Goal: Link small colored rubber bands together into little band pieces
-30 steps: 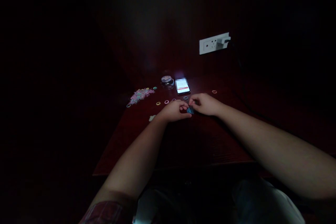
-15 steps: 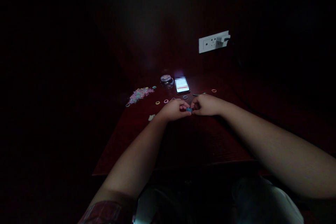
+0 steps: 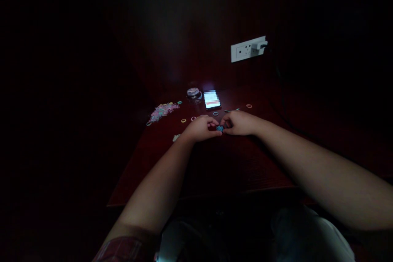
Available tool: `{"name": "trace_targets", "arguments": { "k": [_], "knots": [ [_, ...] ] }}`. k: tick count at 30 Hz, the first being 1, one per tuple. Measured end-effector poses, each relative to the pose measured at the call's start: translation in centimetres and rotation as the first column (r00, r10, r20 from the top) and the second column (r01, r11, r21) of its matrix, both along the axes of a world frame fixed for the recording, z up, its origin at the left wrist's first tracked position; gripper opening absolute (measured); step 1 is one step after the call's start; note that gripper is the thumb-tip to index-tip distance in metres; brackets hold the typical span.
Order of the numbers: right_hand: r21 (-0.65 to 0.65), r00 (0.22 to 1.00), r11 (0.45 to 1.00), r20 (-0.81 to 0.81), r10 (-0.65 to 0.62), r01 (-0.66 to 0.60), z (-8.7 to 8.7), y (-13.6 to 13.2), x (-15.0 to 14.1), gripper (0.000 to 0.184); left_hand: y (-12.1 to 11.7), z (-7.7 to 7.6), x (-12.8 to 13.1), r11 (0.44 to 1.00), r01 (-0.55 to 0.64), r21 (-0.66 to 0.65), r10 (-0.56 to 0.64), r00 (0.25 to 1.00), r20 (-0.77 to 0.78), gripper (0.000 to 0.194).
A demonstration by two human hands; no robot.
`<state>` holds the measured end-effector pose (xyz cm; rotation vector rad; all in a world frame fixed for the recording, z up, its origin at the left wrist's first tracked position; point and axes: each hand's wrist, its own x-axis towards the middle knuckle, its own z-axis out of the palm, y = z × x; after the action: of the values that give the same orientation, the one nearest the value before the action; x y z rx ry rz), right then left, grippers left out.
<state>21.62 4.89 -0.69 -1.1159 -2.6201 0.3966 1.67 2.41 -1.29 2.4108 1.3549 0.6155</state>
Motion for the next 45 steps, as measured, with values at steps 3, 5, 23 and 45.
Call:
{"name": "trace_targets", "arguments": {
  "k": [3, 5, 23, 45],
  "knots": [
    [-0.018, 1.0, 1.0, 0.005, 0.002, -0.002, 0.0, 0.0, 0.0, 0.021, -0.2, 0.2, 0.1, 1.0, -0.01, -0.008, 0.01, 1.0, -0.001, 0.03],
    [-0.025, 1.0, 1.0, 0.008, 0.0, 0.0, 0.0, 0.0, -0.1, 0.02, -0.3, 0.3, 0.2, 1.0, -0.013, -0.004, 0.013, 1.0, -0.004, 0.027],
    [-0.054, 1.0, 0.999, -0.007, 0.0, -0.001, -0.1, 0.0, -0.1, 0.022, 0.3, -0.2, -0.3, 0.997, -0.073, -0.001, 0.073, 0.996, -0.041, 0.034],
    [-0.036, 1.0, 0.999, -0.005, -0.029, 0.029, -0.3, 0.2, 0.1, 0.023, 0.7, -0.5, -0.6, 0.999, -0.034, -0.03, 0.033, 0.999, -0.008, 0.019]
  ]
}}
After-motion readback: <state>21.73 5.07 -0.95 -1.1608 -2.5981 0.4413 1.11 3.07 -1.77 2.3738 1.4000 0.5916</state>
